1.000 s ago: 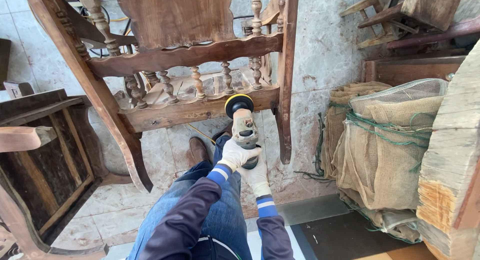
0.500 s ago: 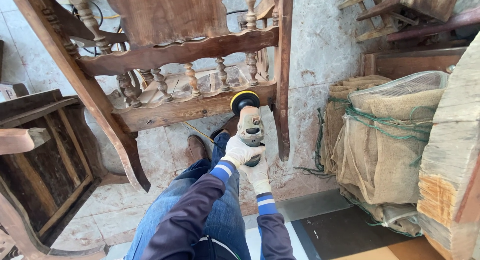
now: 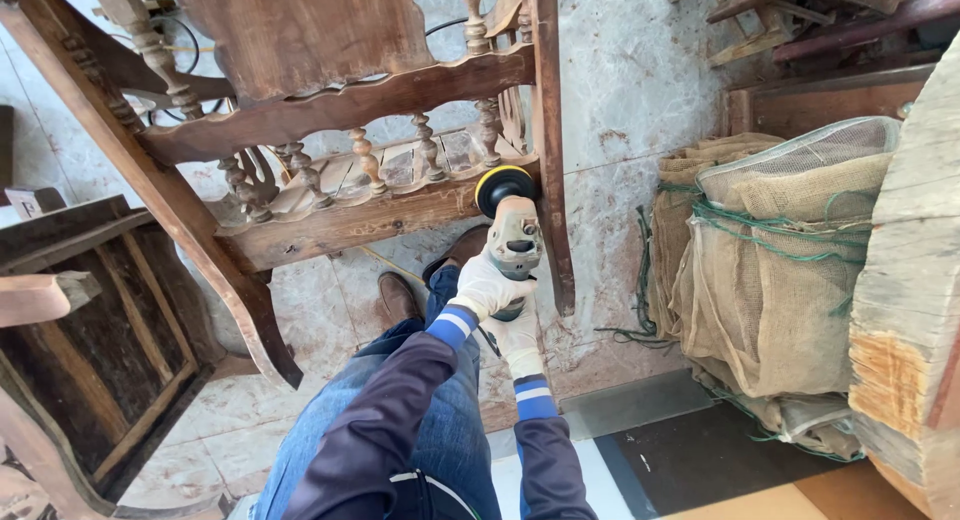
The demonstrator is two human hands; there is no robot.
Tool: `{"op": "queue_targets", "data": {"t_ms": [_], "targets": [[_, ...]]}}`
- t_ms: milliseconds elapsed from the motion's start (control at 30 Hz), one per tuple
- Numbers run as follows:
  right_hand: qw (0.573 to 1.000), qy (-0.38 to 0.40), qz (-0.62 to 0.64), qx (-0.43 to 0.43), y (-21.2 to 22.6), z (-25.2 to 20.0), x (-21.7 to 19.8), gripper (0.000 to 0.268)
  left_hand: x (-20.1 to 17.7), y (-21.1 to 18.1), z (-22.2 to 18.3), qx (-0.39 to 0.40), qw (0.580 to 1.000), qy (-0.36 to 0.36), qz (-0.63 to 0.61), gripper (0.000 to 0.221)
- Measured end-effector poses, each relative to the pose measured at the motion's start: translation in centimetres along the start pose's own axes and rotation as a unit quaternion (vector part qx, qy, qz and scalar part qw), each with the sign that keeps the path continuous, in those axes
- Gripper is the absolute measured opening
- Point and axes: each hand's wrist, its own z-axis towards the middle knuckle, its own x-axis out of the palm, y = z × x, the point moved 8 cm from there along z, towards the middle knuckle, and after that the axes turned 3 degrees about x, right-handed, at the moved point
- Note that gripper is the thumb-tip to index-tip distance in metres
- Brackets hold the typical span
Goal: The person uses an orbital sander to sand the frame and spindles of an old wooden chair, moving the sander along the rails and legs while repositioning around the chair. They continue sanding different sections of the chair throughout the clip.
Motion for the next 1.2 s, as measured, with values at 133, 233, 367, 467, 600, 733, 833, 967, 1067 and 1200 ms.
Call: {"op": "queue_targets", "data": {"t_ms": [133,233,367,467,600,733,833,967,1067,1200], "targets": [[0.993,0.007,0.100,0.059,0.2,1.1,0.4,0.073,0.9,0.6,0.5,0.015,0.999,0.012,-0.040,0.067],[0.974,0.016,0.190,0.123,-0.2,1.3,0.3,0.069,1.4,0.8,0.5,0.018,0.996,0.015,-0.084,0.066],[0.918,0.018,0.325,0.228,-1.7,1.4,1.1,0.063,0.9,1.0,0.4,0.003,0.999,0.026,-0.035,0.061],[0.866,0.013,0.405,0.294,-3.6,1.0,1.7,0.059,-0.1,1.5,-0.2,0.010,0.999,0.016,-0.030,0.060],[0.822,0.057,0.465,0.324,-3.5,-0.2,4.1,0.061,-1.0,3.1,-1.2,0.031,0.996,-0.037,-0.071,0.060],[0.959,0.095,0.187,0.189,-1.7,-0.5,4.7,0.064,-1.9,5.3,-2.1,0.034,0.993,-0.051,-0.097,0.057],[0.970,0.100,-0.223,0.015,2.3,-0.8,5.7,0.065,-2.6,6.7,-2.4,0.053,0.994,-0.077,-0.055,0.054],[0.944,0.075,-0.321,-0.009,5.0,-1.1,6.5,0.064,-3.2,6.8,-2.3,0.011,0.970,-0.098,-0.220,0.058],[0.935,0.061,-0.347,-0.028,6.5,-1.0,6.0,0.070,-3.6,5.2,-2.5,0.001,0.980,-0.105,-0.168,0.059],[0.936,0.069,-0.344,-0.038,5.5,-0.5,5.5,0.075,-3.4,5.6,-2.8,-0.004,0.985,-0.089,-0.145,0.055]]}}
